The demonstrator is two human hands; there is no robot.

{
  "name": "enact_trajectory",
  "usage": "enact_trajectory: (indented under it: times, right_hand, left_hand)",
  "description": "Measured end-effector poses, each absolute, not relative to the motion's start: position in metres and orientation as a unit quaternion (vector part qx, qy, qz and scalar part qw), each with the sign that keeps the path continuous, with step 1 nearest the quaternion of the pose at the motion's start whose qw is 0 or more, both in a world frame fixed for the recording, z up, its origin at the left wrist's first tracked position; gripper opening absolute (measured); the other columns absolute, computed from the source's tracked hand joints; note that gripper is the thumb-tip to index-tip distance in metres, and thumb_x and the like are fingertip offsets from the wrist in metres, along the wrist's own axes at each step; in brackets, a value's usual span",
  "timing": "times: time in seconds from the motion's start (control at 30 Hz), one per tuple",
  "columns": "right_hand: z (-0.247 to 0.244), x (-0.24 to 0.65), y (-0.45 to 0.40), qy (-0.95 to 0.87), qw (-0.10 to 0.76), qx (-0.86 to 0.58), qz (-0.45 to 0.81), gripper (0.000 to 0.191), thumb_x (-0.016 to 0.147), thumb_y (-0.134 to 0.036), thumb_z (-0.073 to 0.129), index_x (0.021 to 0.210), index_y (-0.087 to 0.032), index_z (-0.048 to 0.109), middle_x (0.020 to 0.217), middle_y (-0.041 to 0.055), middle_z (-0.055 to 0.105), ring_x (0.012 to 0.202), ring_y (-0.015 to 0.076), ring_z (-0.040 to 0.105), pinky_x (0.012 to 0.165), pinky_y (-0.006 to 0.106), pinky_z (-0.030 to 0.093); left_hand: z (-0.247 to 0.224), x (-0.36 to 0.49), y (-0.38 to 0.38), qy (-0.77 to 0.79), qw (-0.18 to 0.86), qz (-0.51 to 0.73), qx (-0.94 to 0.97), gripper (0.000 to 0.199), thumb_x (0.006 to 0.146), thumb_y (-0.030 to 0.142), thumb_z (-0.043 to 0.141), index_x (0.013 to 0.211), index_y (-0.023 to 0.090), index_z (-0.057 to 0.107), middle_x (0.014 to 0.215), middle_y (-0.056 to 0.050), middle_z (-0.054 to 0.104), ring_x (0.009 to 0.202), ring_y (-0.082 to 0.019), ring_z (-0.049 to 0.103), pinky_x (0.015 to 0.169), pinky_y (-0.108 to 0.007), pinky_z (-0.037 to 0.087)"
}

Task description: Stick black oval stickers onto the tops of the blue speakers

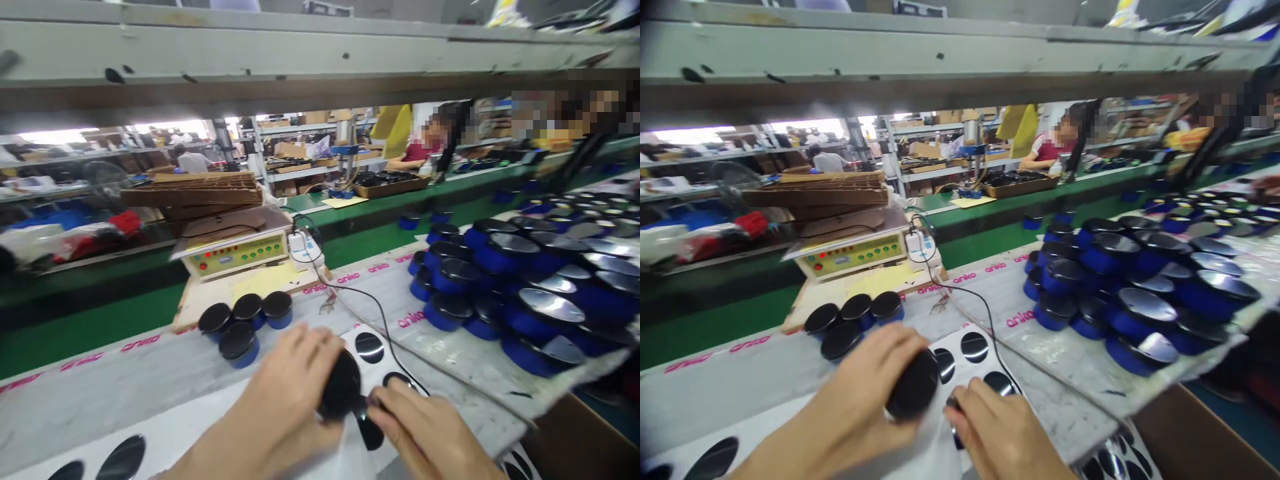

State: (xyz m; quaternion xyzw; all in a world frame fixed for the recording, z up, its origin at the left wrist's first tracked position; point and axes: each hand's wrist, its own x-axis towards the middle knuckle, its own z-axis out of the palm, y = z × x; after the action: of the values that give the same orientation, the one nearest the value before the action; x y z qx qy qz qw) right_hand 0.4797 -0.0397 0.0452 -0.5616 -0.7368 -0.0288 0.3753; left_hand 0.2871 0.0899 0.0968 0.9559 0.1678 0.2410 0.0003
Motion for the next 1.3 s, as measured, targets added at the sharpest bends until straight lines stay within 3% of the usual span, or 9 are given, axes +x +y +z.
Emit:
enact_trajectory:
  times: [0.17,0.3,0.43,0.53,0.7,0.8,0.93,1.1,1.3]
  right_hand:
    - [0.05,0.547,-0.041,-0.478,0.42,-0.766,-0.09,0.037,0.098,-0.041,0.028,0.068,-0.023,0.043,0.059,-0.0008,0.049,0.054,0.0151,0.053,0.053,0.026,0.045]
    - [0.056,0.586,-0.007,-0.319,0.386,-0.85,-0.162,0.035,0.088,-0.058,0.04,0.08,-0.023,0.038,0.079,0.005,0.053,0.064,0.0216,0.054,0.057,0.034,0.041]
    - [0.059,0.611,0.028,-0.273,0.355,-0.881,-0.155,0.036,0.079,-0.052,0.056,0.086,-0.021,0.038,0.09,0.0124,0.056,0.069,0.0277,0.059,0.058,0.036,0.039]
    - [0.065,0.608,0.035,-0.261,0.361,-0.884,-0.143,0.036,0.076,-0.048,0.06,0.084,-0.022,0.037,0.084,0.0113,0.059,0.071,0.0303,0.06,0.06,0.037,0.039]
    - [0.083,0.526,0.023,-0.378,0.431,-0.815,-0.081,0.049,0.069,-0.064,0.064,0.078,-0.025,0.036,0.063,-0.0025,0.053,0.052,0.0189,0.056,0.05,0.029,0.04]
    - [0.095,0.473,0.014,-0.568,0.502,-0.652,0.013,0.032,0.089,-0.054,0.045,0.081,-0.024,0.04,0.064,-0.0033,0.051,0.048,0.0129,0.051,0.047,0.025,0.041]
    - [0.106,0.453,0.009,-0.691,0.486,-0.53,0.076,0.03,0.099,-0.028,0.021,0.08,-0.023,0.044,0.069,0.0,0.053,0.06,0.0132,0.055,0.053,0.023,0.044]
    - [0.105,0.453,0.013,-0.766,0.42,-0.486,-0.001,0.019,0.097,-0.024,0.039,0.089,-0.022,0.056,0.079,0.0031,0.063,0.068,0.0159,0.061,0.059,0.025,0.047]
    - [0.106,0.447,0.012,-0.782,0.404,-0.469,-0.065,0.03,0.099,-0.023,0.036,0.079,-0.02,0.058,0.068,0.0026,0.061,0.057,0.0144,0.057,0.053,0.026,0.042]
  left_hand:
    - [0.087,0.312,0.14,0.235,-0.038,0.313,0.92,0.05,0.081,0.025,0.059,0.127,0.017,0.042,0.123,-0.012,0.055,0.114,-0.026,0.054,0.103,-0.043,0.041]
    - [0.062,0.332,0.171,0.276,-0.016,0.175,0.945,0.048,0.078,0.025,0.062,0.123,0.014,0.051,0.123,-0.015,0.059,0.113,-0.033,0.056,0.111,-0.059,0.023]
    - [0.048,0.331,0.181,0.315,-0.013,0.182,0.931,0.054,0.082,0.028,0.06,0.131,0.013,0.046,0.127,-0.019,0.055,0.119,-0.038,0.05,0.105,-0.067,0.024]
    - [0.06,0.324,0.16,0.302,0.049,0.234,0.923,0.046,0.089,0.031,0.053,0.133,0.022,0.045,0.136,-0.015,0.045,0.127,-0.032,0.043,0.105,-0.059,0.032]
    - [0.086,0.326,0.096,0.186,0.439,0.317,0.82,0.048,0.09,0.048,0.05,0.135,0.033,0.042,0.147,-0.009,0.023,0.128,-0.025,0.042,0.1,-0.043,0.045]
    - [0.091,0.324,0.078,0.201,0.562,0.345,0.724,0.073,0.074,0.055,0.07,0.135,0.032,0.038,0.137,-0.009,0.04,0.123,-0.026,0.047,0.099,-0.039,0.045]
    - [0.094,0.299,0.079,0.27,0.706,0.375,0.536,0.062,0.074,0.05,0.073,0.124,0.03,0.043,0.112,-0.003,0.06,0.103,-0.019,0.059,0.089,-0.03,0.046]
    - [0.102,0.272,0.077,0.28,0.795,0.359,0.4,0.044,0.08,0.055,0.063,0.111,0.025,0.058,0.11,-0.005,0.064,0.097,-0.019,0.061,0.08,-0.025,0.047]
    - [0.107,0.268,0.072,0.321,0.76,0.359,0.436,0.045,0.078,0.059,0.063,0.109,0.026,0.061,0.106,-0.002,0.063,0.094,-0.015,0.057,0.075,-0.02,0.044]
